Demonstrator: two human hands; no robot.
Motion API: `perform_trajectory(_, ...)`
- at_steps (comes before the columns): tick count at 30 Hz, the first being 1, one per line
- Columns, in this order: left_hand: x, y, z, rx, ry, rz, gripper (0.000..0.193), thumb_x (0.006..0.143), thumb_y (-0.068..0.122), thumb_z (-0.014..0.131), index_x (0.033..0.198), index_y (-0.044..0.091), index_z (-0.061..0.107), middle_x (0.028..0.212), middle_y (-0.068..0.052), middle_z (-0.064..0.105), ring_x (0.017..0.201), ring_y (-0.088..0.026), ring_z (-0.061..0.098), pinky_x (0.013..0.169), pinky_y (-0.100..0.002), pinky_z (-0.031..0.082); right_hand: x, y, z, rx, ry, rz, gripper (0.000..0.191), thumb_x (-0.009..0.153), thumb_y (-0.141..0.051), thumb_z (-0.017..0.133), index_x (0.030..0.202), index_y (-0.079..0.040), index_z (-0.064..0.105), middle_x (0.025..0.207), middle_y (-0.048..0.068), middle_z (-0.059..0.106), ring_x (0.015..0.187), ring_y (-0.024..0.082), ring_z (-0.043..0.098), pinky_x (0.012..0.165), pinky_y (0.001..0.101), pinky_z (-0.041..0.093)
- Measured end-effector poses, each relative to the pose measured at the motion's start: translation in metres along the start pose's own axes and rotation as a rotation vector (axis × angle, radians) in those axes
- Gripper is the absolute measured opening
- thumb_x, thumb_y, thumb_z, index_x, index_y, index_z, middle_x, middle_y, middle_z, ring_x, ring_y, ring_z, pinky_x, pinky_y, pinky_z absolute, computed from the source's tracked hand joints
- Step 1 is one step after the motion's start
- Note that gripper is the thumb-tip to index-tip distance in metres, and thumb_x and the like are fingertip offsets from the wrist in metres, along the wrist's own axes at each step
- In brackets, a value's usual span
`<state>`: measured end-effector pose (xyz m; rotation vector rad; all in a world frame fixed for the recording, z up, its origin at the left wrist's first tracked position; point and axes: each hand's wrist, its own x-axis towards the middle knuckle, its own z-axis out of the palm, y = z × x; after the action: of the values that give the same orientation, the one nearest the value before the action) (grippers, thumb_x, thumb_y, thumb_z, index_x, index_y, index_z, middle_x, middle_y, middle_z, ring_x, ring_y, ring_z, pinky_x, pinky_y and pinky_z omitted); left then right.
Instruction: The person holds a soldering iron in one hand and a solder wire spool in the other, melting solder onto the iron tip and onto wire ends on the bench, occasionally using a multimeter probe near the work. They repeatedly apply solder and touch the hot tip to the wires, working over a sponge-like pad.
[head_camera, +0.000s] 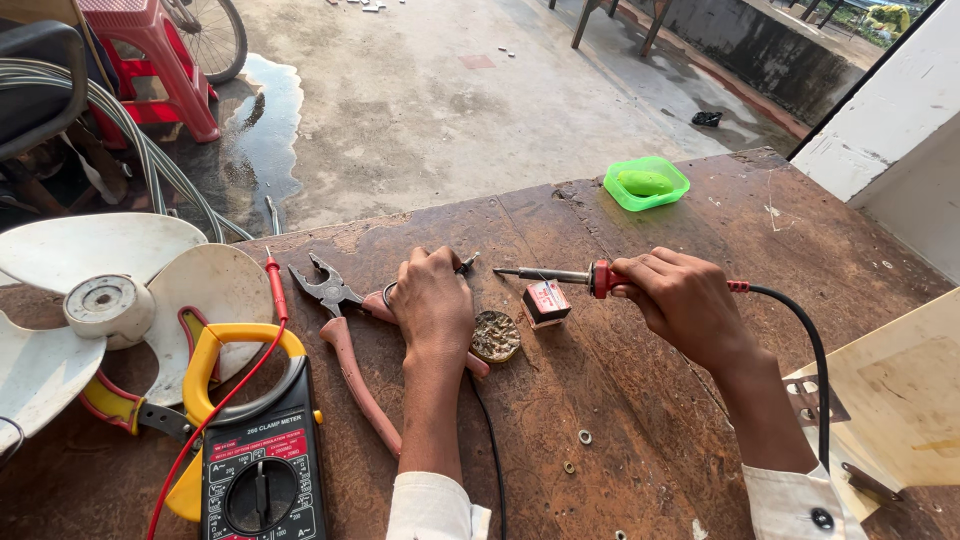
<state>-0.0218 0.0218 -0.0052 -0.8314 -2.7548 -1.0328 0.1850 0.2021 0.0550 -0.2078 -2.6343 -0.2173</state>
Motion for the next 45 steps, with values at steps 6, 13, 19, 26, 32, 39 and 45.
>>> perform_trajectory(6, 0.001, -0.001, 0.0, -0.012, -0.004, -0.001, 0.017, 0.086, 0.009, 0.073, 0.102, 0.009, 0.077, 0.106, -0.013, 0.068, 0.103, -0.029, 0.068, 0.089, -0.043, 0.055, -0.004, 0.004, 0.003, 0.003, 0.025, 0.031, 0.024, 0.089, -0.023, 0.074, 0.108, -0.009, 0.076, 0.092, 0.007, 0.077, 0.081, 0.025, 0.071, 0.07, 0.0402, 0.055)
perform_trajectory(13, 0.001, -0.003, 0.001, -0.028, 0.011, 0.008, 0.016, 0.086, 0.01, 0.073, 0.101, 0.008, 0.077, 0.106, -0.013, 0.068, 0.104, -0.031, 0.068, 0.09, -0.044, 0.054, -0.008, 0.01, 0.01, 0.032, 0.049, 0.136, 0.023, 0.09, -0.022, 0.075, 0.109, -0.01, 0.076, 0.09, 0.007, 0.075, 0.078, 0.024, 0.07, 0.069, 0.0398, 0.055)
perform_trajectory(19, 0.001, -0.003, 0.001, -0.023, 0.012, 0.007, 0.015, 0.087, 0.008, 0.072, 0.101, 0.009, 0.077, 0.105, -0.012, 0.069, 0.104, -0.03, 0.068, 0.09, -0.044, 0.055, -0.007, 0.007, 0.007, 0.086, 0.05, 0.1, 0.024, 0.088, -0.023, 0.076, 0.108, -0.01, 0.077, 0.091, 0.007, 0.077, 0.078, 0.024, 0.07, 0.068, 0.0394, 0.055)
perform_trajectory(26, 0.001, -0.003, -0.007, -0.041, 0.056, 0.004, 0.014, 0.087, 0.009, 0.073, 0.1, 0.009, 0.077, 0.103, -0.012, 0.069, 0.103, -0.03, 0.068, 0.087, -0.045, 0.055, -0.003, 0.004, 0.006, 0.058, 0.008, 0.063, 0.025, 0.088, -0.024, 0.075, 0.108, -0.01, 0.077, 0.093, 0.007, 0.077, 0.078, 0.024, 0.071, 0.069, 0.0388, 0.056)
perform_trajectory(32, 0.002, 0.0, -0.014, -0.119, 0.117, 0.07, 0.016, 0.089, 0.014, 0.075, 0.103, 0.007, 0.076, 0.103, -0.012, 0.072, 0.103, -0.028, 0.069, 0.087, -0.042, 0.056, -0.009, 0.01, 0.015, 0.057, 0.013, 0.162, 0.021, 0.09, -0.024, 0.075, 0.103, -0.009, 0.075, 0.088, 0.01, 0.076, 0.077, 0.026, 0.071, 0.068, 0.0407, 0.055)
perform_trajectory(39, 0.013, -0.018, -0.043, -0.001, 0.487, -0.102, 0.03, 0.088, 0.012, 0.077, 0.118, 0.006, 0.074, 0.115, -0.016, 0.072, 0.106, -0.031, 0.069, 0.086, -0.039, 0.06, -0.021, 0.018, 0.057, 0.003, 0.228, 0.316, 0.023, 0.099, -0.02, 0.072, 0.113, -0.003, 0.065, 0.093, 0.017, 0.072, 0.081, 0.036, 0.07, 0.068, 0.0466, 0.053)
perform_trajectory(45, 0.007, -0.058, -0.072, 0.447, 0.325, -0.445, 0.037, 0.082, 0.02, 0.075, 0.114, 0.001, 0.071, 0.109, -0.02, 0.067, 0.102, -0.036, 0.063, 0.088, -0.046, 0.05, -0.028, 0.025, 0.072, -0.017, 0.225, 0.344, 0.025, 0.099, -0.021, 0.073, 0.114, -0.003, 0.066, 0.093, 0.018, 0.071, 0.08, 0.037, 0.07, 0.068, 0.0476, 0.053)
